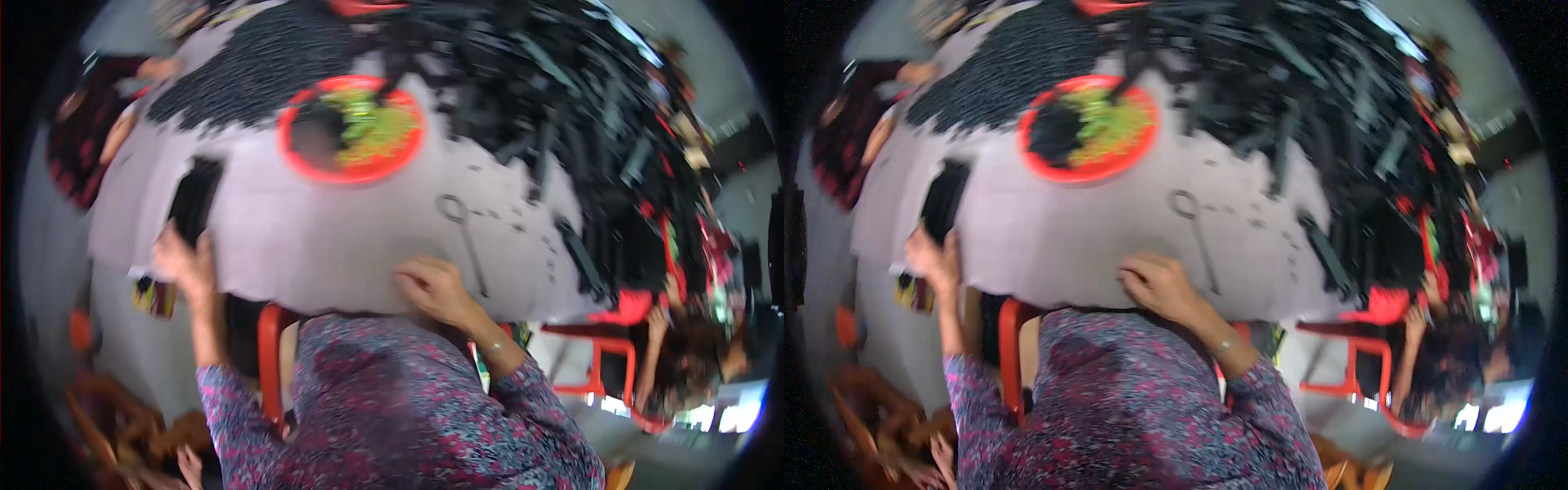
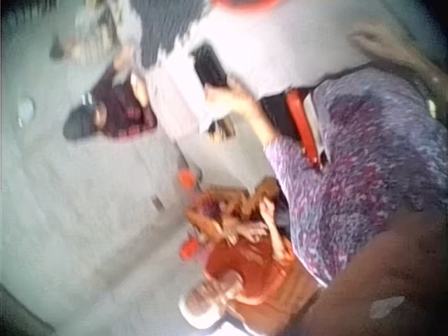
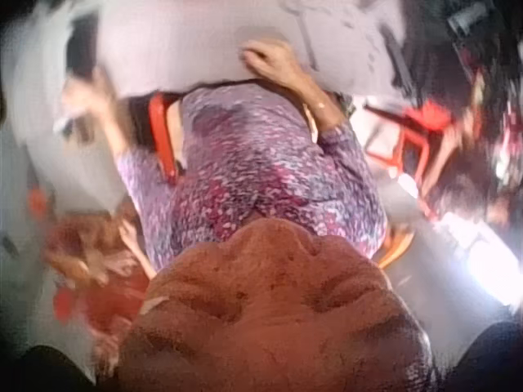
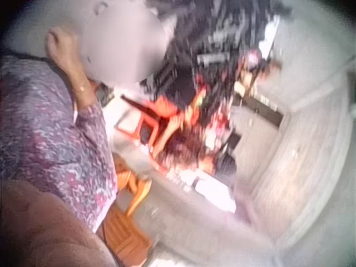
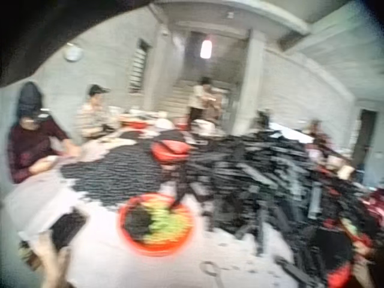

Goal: Assembling and inspecting toner cartridge components in a workshop.

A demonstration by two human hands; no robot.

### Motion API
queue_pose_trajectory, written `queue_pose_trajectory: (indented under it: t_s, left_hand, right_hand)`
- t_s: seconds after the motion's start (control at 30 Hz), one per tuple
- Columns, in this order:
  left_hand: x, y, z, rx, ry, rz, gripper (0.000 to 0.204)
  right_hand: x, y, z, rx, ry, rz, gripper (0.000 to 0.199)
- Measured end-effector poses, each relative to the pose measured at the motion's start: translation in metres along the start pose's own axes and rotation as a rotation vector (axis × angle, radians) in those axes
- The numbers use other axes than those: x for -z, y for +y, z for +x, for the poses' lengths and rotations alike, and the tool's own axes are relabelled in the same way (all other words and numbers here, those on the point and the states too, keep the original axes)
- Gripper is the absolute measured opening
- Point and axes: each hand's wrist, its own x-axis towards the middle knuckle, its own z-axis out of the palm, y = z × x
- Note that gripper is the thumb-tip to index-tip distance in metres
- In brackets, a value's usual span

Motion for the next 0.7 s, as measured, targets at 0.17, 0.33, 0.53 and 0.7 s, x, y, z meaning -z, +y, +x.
queue_pose_trajectory:
  t_s: [0.17,0.33,0.53,0.7]
  left_hand:
    - [-0.006,-0.006,0.000,0.009,0.113,-0.024,0.073]
    - [0.016,0.032,0.009,-0.027,0.133,-0.324,0.048]
    - [0.025,0.097,-0.007,-0.054,-0.126,-0.716,0.029]
    - [0.038,0.133,-0.017,-0.127,-0.258,-0.875,0.013]
  right_hand:
    - [0.050,0.014,-0.009,-0.218,0.353,-0.054,0.010]
    - [0.125,0.058,-0.047,-0.347,0.688,-0.491,0.012]
    - [0.207,0.082,-0.107,-0.606,0.485,-1.118,0.048]
    - [0.226,0.096,-0.122,-0.781,0.306,-1.152,0.050]
